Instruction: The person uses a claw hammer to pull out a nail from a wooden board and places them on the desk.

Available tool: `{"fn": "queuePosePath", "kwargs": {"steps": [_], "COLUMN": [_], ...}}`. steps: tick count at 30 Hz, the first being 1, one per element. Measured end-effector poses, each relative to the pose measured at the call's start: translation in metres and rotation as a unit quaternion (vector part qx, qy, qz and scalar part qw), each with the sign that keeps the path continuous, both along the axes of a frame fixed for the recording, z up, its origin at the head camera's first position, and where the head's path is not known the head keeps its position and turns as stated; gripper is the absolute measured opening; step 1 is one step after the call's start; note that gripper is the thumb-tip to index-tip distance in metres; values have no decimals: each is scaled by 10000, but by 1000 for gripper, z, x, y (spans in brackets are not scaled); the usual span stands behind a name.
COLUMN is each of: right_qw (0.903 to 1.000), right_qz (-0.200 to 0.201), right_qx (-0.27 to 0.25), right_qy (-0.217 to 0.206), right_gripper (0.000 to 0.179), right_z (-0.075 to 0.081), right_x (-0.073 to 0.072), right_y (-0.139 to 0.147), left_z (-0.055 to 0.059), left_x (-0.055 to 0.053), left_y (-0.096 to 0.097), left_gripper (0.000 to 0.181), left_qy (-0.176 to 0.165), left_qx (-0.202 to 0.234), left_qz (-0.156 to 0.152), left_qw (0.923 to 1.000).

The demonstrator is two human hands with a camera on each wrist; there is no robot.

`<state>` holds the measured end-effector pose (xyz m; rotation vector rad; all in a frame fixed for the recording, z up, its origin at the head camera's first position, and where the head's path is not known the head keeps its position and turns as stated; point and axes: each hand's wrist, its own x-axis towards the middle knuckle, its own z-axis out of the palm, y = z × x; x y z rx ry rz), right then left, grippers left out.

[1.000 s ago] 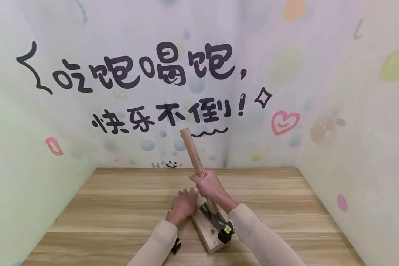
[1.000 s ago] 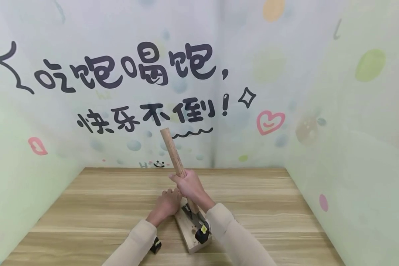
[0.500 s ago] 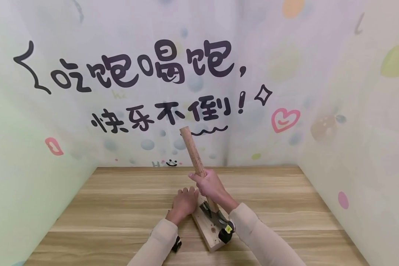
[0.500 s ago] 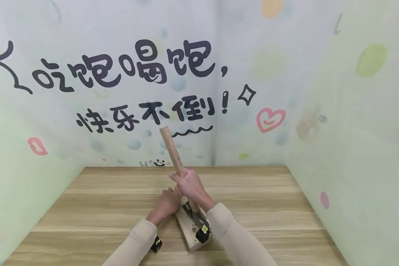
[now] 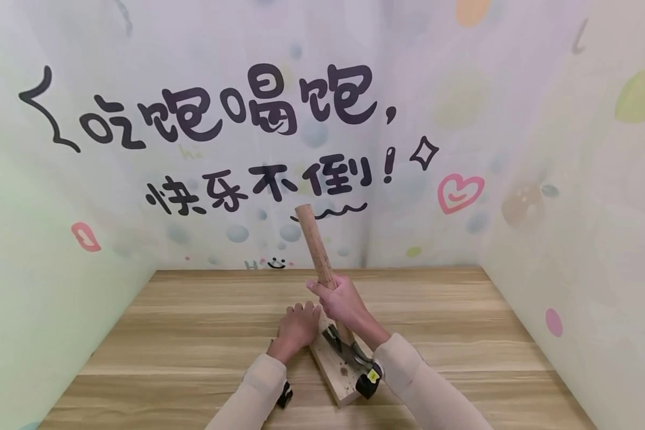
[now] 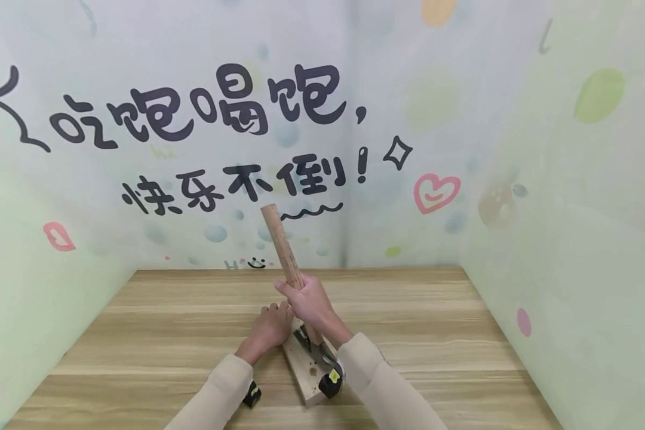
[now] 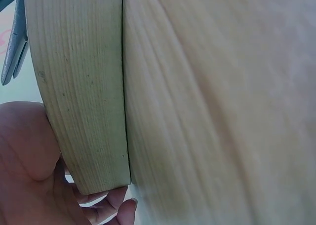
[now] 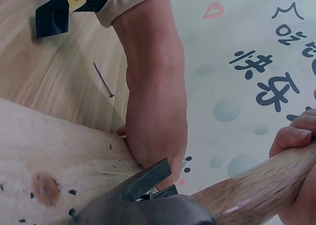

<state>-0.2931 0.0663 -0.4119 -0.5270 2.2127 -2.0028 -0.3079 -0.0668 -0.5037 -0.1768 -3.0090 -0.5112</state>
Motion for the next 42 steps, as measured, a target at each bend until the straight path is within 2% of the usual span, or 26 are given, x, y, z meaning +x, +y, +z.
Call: {"fn": "queuePosePath", "kwargs": {"steps": [11,16,23,29,42], "right_qw": [9997,9988,9919,9846,9785], "right_qz": [-81,-44,246,437,567], "right_qx": [-137,-417,-895,-1093,-1465], "right_qy": [176,266,863,1295,1334], "right_gripper": [26,27,36,27,24], "right_z": [-3,-6,-9,-7,-9], "right_x": [5,9,26,37,42], "right_y": [5,13,30,34,35], "left_z": [3,2,4,6,6], "left_x": [1,1,3,2,3], "left_y": [0,0,2,0,0], "left_gripper": [39,43,44,44,45], "left_qy": [-196,-256,-194,-180,-265], "left_qx": [91,64,236,214,192], "left_qz": [-47,-1,-23,53,52], "left_qw": [9998,9997,9995,9996,9994]}}
